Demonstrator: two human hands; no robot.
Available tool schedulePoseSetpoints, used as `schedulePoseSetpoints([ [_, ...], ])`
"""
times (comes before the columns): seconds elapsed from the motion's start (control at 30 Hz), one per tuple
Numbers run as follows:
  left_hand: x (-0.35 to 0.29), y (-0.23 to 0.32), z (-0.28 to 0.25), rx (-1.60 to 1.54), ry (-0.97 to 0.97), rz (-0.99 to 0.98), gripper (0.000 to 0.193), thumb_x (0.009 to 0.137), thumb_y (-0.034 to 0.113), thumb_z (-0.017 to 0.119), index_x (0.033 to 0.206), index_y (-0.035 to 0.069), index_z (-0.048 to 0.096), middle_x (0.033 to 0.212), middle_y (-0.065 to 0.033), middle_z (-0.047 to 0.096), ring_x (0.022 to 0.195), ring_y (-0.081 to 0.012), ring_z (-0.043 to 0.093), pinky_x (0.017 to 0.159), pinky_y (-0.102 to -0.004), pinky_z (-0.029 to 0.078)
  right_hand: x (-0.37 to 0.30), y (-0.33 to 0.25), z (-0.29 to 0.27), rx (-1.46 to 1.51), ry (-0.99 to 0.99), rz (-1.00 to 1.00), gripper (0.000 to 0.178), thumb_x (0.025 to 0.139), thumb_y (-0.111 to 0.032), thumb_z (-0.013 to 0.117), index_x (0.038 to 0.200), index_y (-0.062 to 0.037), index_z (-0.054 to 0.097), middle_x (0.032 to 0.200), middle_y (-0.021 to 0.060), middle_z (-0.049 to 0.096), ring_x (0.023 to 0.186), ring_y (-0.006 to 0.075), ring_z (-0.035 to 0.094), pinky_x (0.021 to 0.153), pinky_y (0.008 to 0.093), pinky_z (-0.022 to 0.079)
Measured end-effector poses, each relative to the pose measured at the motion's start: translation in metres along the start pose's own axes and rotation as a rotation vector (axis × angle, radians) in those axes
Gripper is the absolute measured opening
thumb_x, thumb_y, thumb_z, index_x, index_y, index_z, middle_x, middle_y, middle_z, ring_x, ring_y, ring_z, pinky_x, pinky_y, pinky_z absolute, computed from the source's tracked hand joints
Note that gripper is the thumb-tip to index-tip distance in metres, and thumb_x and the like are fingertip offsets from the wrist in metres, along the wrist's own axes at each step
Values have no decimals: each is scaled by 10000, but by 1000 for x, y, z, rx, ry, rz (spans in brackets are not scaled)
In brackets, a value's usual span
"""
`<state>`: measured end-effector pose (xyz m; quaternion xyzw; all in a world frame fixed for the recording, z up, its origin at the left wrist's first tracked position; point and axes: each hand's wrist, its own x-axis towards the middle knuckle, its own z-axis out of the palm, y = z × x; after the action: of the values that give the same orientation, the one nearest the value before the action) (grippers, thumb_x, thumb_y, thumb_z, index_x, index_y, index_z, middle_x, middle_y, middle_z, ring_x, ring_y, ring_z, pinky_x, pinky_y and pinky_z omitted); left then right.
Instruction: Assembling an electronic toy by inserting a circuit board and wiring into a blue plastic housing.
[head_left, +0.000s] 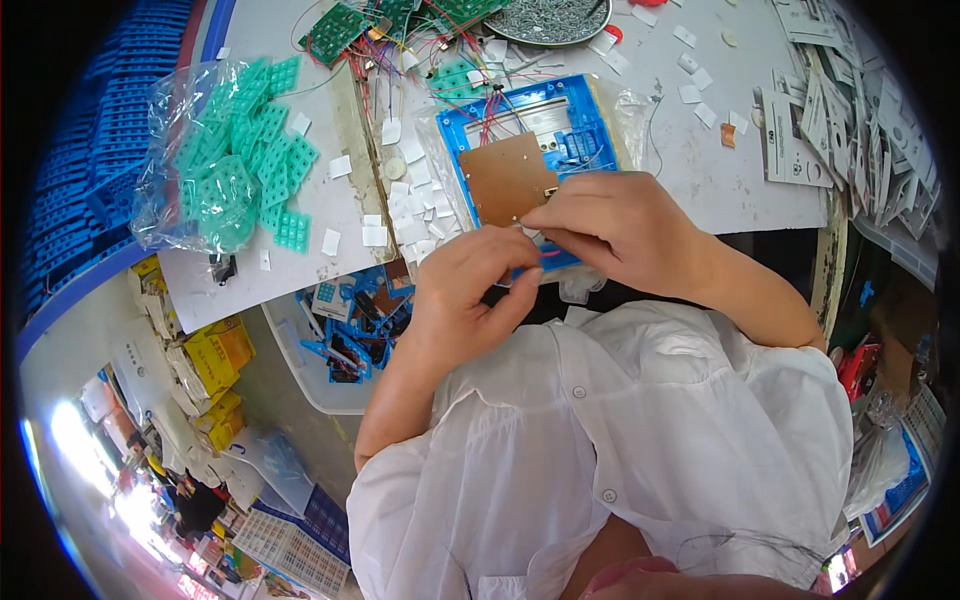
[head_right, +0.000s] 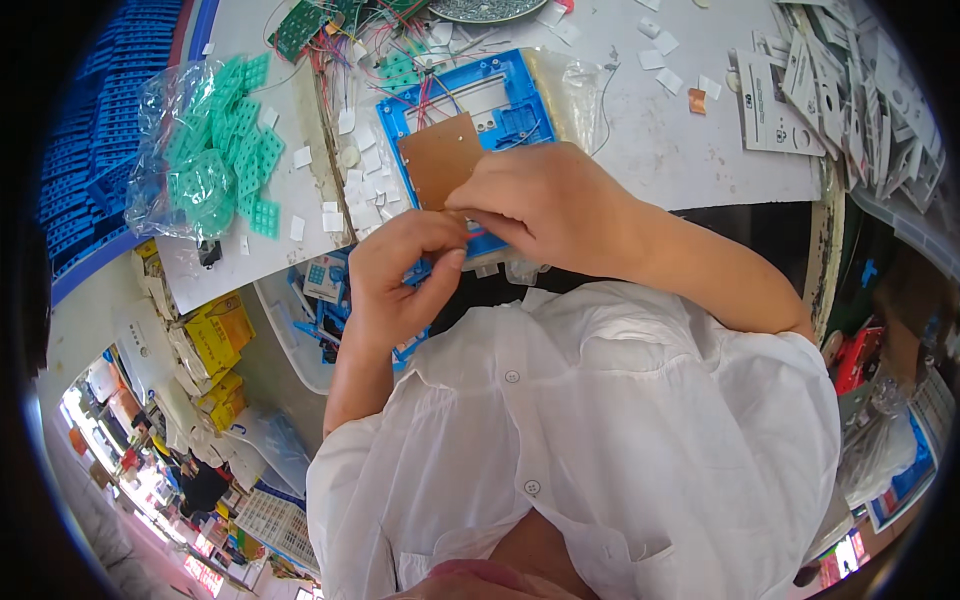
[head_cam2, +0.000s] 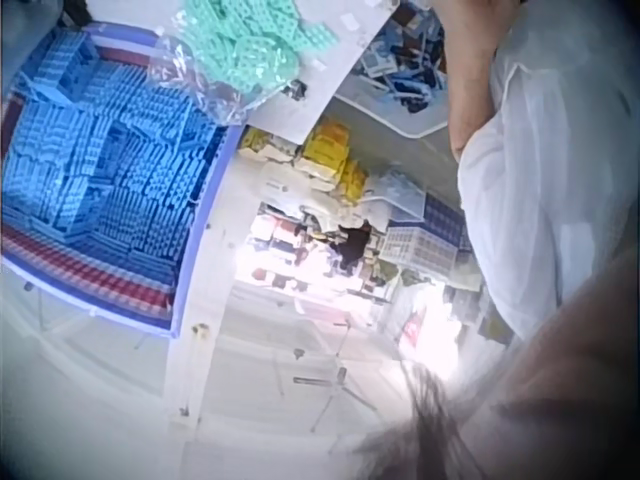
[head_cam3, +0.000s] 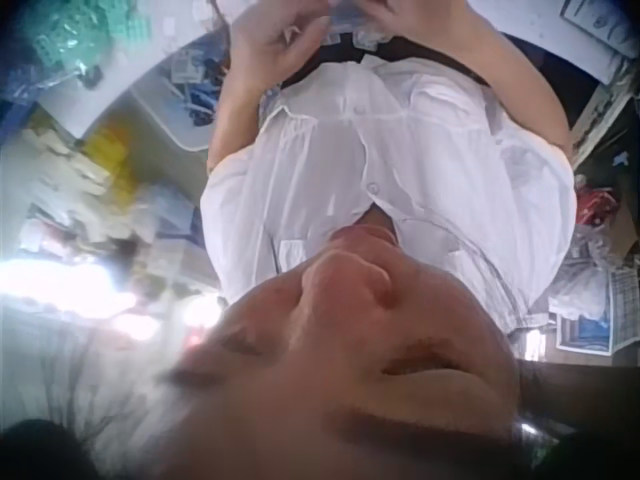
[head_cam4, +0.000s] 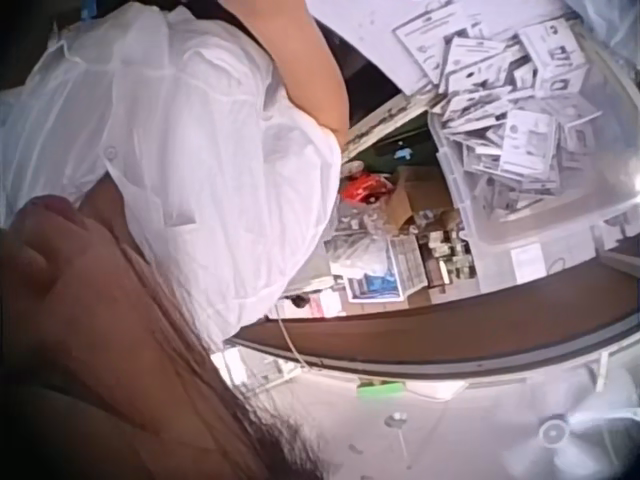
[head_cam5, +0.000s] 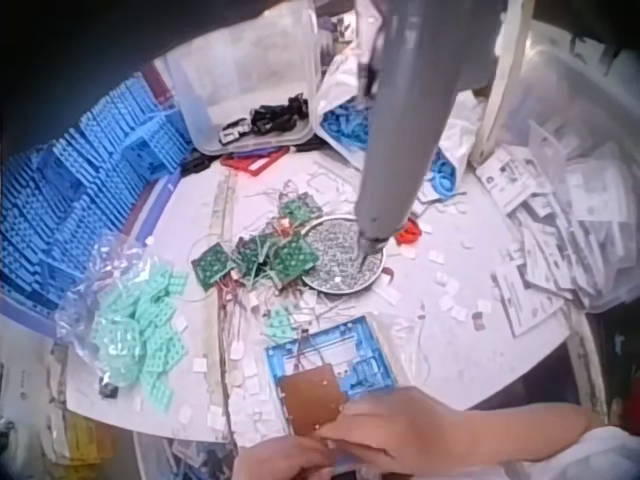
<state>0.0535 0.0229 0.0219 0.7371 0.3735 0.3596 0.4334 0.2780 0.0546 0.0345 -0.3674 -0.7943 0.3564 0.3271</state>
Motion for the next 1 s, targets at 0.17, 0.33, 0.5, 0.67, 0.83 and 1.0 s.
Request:
schedulePoseSetpoints([
  [0.17,-17,-9,-12,403,96,124,233,751,14,773,973,60,717,1017,-84,689,725,-228,616,641,-342,481,-9,7,-11,84,-88,122,215,857,35,678,1059,-27,718,894,120,706,755,298,673,666,367,531],
  [0.33,-20,-10,-20,675,-77,201,333,758,199,806,1075,116,744,1106,-46,657,845,-209,587,832,-401,403,-19,6,-10,-9,-107,62,226,815,39,686,1030,-29,702,887,107,687,748,285,659,673,372,531],
  [0.5,-23,-9,-17,814,-152,155,421,746,257,822,1158,200,756,1205,-35,621,962,-231,574,934,-461,337,-26,0,-13,-143,-256,-34,266,744,-3,744,998,-66,700,903,62,657,842,268,628,728,368,530],
  [0.67,-20,-9,-17,839,-170,151,408,738,263,831,1134,208,753,1240,-11,625,989,-216,597,978,-494,311,-39,2,2,-338,-224,-133,276,670,-61,797,931,-77,712,859,33,622,856,254,603,715,344,528],
  [0.83,-19,-16,-18,782,-144,213,369,722,246,848,1067,163,745,1207,-8,669,974,-195,645,1052,-513,282,-49,4,4,-329,-90,-192,246,650,-78,809,871,-73,700,860,33,618,848,243,594,677,340,527],
  [1.0,-18,-13,-17,747,-129,182,337,710,223,863,1007,134,730,1194,-15,696,944,-192,661,1081,-530,266,-47,1,4,-289,-31,-157,262,631,-97,818,861,-83,692,869,24,620,840,235,588,680,356,520],
])
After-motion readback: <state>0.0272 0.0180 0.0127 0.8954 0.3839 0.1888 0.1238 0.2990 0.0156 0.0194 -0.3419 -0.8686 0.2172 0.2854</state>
